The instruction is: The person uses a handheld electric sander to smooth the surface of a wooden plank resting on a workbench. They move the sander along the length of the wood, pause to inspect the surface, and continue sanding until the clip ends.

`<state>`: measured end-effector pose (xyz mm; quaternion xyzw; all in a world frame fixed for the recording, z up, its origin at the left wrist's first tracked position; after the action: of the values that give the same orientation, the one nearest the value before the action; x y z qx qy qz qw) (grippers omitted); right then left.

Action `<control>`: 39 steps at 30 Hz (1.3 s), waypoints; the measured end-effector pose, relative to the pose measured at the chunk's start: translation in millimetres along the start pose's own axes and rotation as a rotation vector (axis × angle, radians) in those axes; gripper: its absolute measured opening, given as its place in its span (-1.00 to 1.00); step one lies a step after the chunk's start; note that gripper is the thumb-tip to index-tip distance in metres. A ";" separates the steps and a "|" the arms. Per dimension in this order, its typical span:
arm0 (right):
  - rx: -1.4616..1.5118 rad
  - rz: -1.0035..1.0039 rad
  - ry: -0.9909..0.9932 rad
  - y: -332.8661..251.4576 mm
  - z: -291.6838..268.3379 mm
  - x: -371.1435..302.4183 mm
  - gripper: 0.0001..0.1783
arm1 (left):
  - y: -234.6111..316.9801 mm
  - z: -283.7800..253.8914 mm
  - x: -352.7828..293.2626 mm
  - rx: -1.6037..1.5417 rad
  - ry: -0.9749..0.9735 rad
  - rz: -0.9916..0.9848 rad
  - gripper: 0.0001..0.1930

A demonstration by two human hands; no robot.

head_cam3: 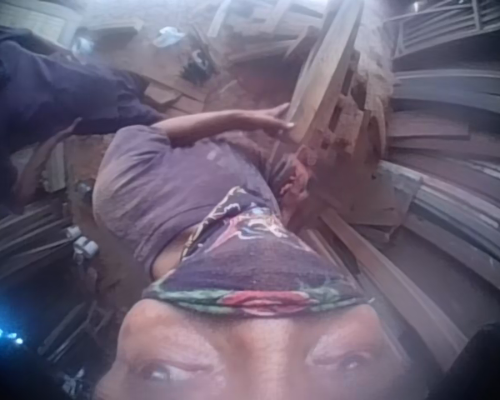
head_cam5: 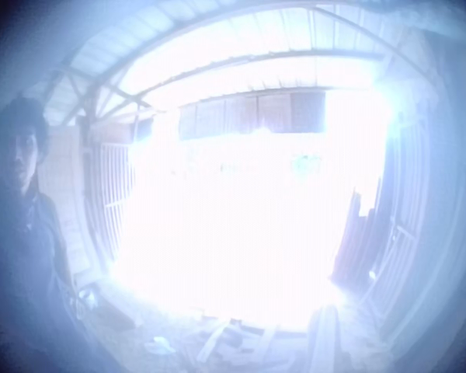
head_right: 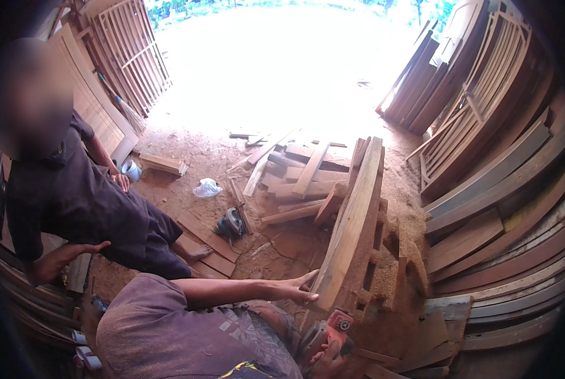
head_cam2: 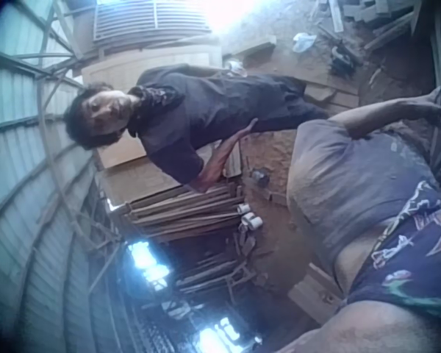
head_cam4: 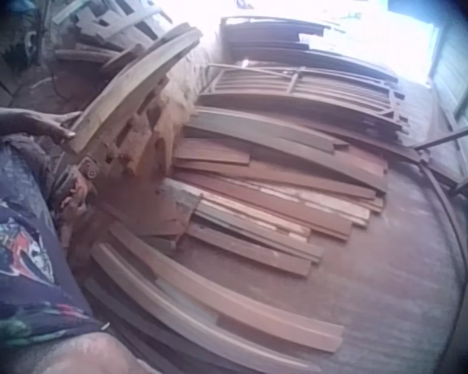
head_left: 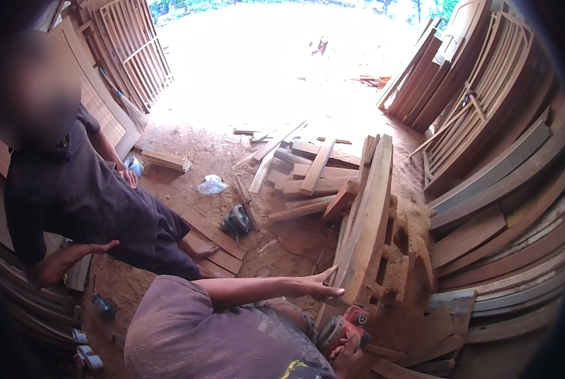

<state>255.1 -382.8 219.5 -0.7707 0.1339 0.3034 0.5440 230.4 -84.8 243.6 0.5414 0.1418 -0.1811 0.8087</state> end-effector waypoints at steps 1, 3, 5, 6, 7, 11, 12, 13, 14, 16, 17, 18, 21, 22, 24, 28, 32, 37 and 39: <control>-0.007 0.001 0.000 -1.0 1.3 -0.9 -0.17 | -5.8 -3.1 1.0 0.015 -0.007 0.017 0.53; -0.019 0.000 0.000 -3.1 4.8 -2.1 -0.17 | -7.8 -6.2 -1.1 0.059 -0.004 0.071 0.52; -0.029 -0.001 0.002 -3.5 5.3 -2.8 -0.18 | -2.9 -7.1 -5.7 0.115 0.013 0.147 0.53; -0.031 0.001 0.005 -3.2 6.0 -2.9 -0.18 | 1.7 -5.5 -7.5 0.113 0.008 0.160 0.55; -0.038 -0.001 0.012 -4.5 5.0 -3.1 -0.18 | 6.6 -4.1 -9.1 0.111 0.001 0.173 0.57; -0.056 -0.007 0.024 -2.9 5.2 -1.8 -0.19 | 31.6 5.4 -24.7 0.168 0.037 0.177 0.60; -0.072 -0.014 0.025 -4.6 6.2 -1.5 -0.19 | 29.1 3.8 -23.8 0.155 0.046 0.210 0.60; -0.085 -0.021 0.031 -5.0 5.4 -1.7 -0.19 | 25.5 3.1 -21.7 0.142 0.055 0.242 0.60; -0.108 -0.028 0.036 -5.3 5.9 -2.2 -0.19 | 21.4 2.4 -21.4 0.133 0.067 0.256 0.60; -0.168 -0.050 0.079 -7.1 0.7 1.4 -0.20 | 24.8 9.3 -20.0 0.122 0.076 0.267 0.60; -0.221 -0.060 0.111 -8.7 -2.7 3.4 -0.20 | 26.4 12.4 -19.5 0.119 0.081 0.263 0.60; -0.282 -0.070 0.139 -11.2 -6.8 4.5 -0.20 | 17.6 10.9 -15.3 0.186 0.107 0.306 0.58; -0.474 -0.095 0.229 -16.9 -15.4 13.8 -0.20 | -7.7 6.5 0.8 0.302 0.143 0.404 0.55; -0.506 -0.086 0.234 -16.3 -15.7 17.4 -0.20 | -8.2 6.2 2.4 0.281 0.122 0.412 0.55; -0.562 -0.087 0.239 -22.0 -17.1 13.4 -0.19 | -16.9 8.8 11.2 0.294 0.079 0.400 0.56; -0.634 -0.056 0.178 -30.2 -15.1 3.6 -0.14 | -49.3 7.1 22.2 0.449 0.101 0.193 0.55; -0.689 -0.033 0.129 -45.6 -12.4 -6.9 -0.07 | -83.1 2.3 40.2 0.632 0.110 -0.015 0.54; -0.729 0.016 0.087 -44.2 -14.7 -10.2 -0.04 | -88.5 4.3 47.9 0.630 0.087 0.012 0.55; -0.749 0.054 0.084 -60.1 -10.9 -18.7 -0.13 | -88.3 7.6 51.3 0.637 0.091 0.015 0.55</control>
<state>276.2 -372.8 278.9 -0.9242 0.0560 0.3137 0.2103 237.1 -129.8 151.9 0.7758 0.1103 -0.1861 0.5927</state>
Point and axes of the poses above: each hand's wrist, its own x-axis towards the middle knuckle, its own z-axis out of the palm, y = z × x, the point moved 5 cm from there along x, towards the middle knuckle, and after that the axes turned 3 degrees about z, right-handed, at the moved point
